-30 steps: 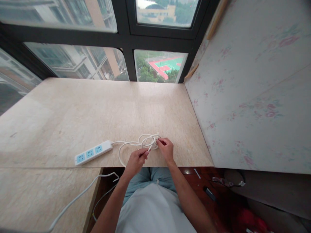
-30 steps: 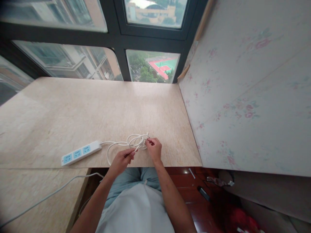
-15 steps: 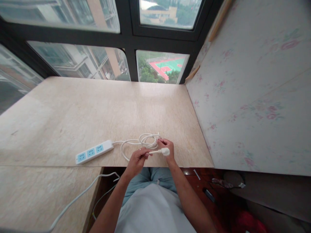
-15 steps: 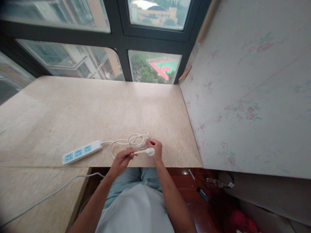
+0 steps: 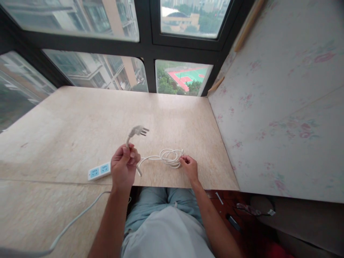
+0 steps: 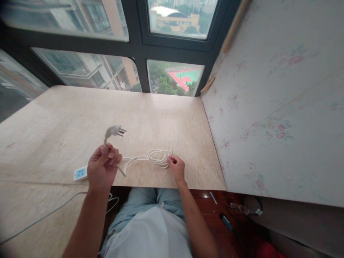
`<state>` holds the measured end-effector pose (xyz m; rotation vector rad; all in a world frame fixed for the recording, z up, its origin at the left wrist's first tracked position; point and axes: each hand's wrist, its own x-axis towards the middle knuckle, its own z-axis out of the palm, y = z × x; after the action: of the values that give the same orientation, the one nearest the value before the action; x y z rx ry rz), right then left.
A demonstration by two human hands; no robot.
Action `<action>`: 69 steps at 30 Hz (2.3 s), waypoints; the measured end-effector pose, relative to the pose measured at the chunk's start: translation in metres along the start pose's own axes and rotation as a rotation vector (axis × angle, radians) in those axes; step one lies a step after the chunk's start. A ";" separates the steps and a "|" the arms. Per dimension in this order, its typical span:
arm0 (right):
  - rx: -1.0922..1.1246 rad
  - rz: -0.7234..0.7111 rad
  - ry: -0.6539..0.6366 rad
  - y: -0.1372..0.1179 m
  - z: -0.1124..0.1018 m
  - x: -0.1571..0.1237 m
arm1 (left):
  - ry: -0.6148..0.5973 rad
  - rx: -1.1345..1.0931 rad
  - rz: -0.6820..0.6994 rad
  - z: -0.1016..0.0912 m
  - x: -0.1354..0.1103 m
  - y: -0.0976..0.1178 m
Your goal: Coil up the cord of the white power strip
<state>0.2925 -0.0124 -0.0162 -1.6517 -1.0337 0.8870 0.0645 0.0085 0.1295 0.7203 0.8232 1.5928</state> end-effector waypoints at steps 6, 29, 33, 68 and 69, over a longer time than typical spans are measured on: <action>-0.189 -0.194 0.092 -0.014 -0.008 -0.004 | 0.002 -0.104 0.056 0.039 0.033 0.036; -0.792 -0.743 -0.360 -0.014 0.001 -0.016 | 0.311 -0.043 -0.383 -0.039 0.191 -0.078; -0.789 -0.732 -0.315 -0.011 0.001 -0.017 | 0.290 0.034 -0.451 -0.053 0.185 -0.086; -0.792 -0.840 -0.413 -0.033 0.007 -0.001 | -0.618 1.599 0.722 -0.084 -0.005 -0.113; -0.794 -0.844 -0.414 -0.034 0.006 0.000 | -0.616 1.597 0.745 -0.085 -0.005 -0.111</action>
<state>0.2793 -0.0044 0.0151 -1.3781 -2.3535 0.2250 0.0580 0.0043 -0.0099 2.7145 1.3350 0.8272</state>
